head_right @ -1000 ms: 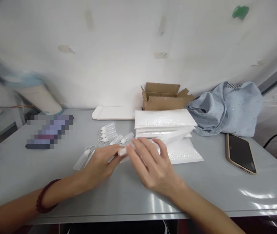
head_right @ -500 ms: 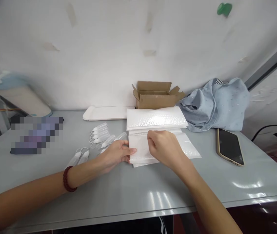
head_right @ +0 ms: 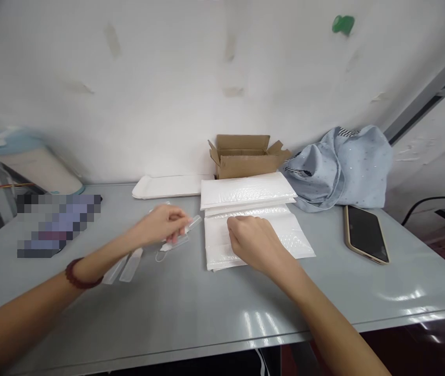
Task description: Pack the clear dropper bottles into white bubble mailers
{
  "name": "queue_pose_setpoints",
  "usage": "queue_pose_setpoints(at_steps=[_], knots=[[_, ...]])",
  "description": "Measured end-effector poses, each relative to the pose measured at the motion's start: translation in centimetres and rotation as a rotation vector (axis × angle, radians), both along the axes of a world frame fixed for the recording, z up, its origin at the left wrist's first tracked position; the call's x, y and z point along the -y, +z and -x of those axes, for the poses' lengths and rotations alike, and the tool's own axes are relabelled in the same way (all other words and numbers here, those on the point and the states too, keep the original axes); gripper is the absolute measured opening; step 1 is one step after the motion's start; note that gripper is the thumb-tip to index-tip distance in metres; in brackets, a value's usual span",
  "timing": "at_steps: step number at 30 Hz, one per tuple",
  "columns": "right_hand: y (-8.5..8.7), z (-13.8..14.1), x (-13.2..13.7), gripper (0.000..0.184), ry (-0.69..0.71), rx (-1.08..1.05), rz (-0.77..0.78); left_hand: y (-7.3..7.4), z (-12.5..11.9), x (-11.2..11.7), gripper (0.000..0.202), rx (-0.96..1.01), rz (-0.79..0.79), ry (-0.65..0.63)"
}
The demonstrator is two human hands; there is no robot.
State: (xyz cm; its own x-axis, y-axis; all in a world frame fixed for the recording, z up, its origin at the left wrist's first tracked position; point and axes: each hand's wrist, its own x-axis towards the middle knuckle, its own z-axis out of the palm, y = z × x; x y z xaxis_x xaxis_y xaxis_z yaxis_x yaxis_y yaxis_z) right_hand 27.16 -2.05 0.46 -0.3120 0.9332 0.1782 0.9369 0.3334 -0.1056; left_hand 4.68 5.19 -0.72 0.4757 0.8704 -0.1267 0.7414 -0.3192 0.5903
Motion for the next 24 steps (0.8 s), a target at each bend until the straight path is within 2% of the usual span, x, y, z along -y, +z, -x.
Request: queue_pose_setpoints(at_steps=[2, 4, 6, 9, 19, 24], knots=[[0.0, 0.2, 0.1, 0.022, 0.019, -0.016, -0.008, 0.2, 1.6, -2.8, 0.027, -0.08, -0.196, 0.054], [-0.1, 0.5, 0.3, 0.022, 0.04, -0.031, -0.018, 0.1, 2.8, -5.6, 0.024, -0.152, -0.308, 0.092], [-0.3, 0.7, 0.3, 0.021, 0.058, -0.045, -0.03, -0.2, 3.7, -7.8, 0.022, -0.211, -0.352, 0.084], [-0.5, 0.8, 0.2, 0.021, 0.078, -0.064, -0.047, -0.6, 4.2, -9.6, 0.023, -0.265, -0.377, 0.051], [-1.2, 0.7, 0.0, 0.021, 0.125, -0.13, -0.085, -0.4, 4.4, -10.3, 0.026, -0.363, -0.43, -0.003], [-1.3, 0.9, 0.0, 0.021, 0.139, -0.141, -0.098, -1.0, 3.9, -9.9, 0.036, -0.374, -0.497, -0.08]])
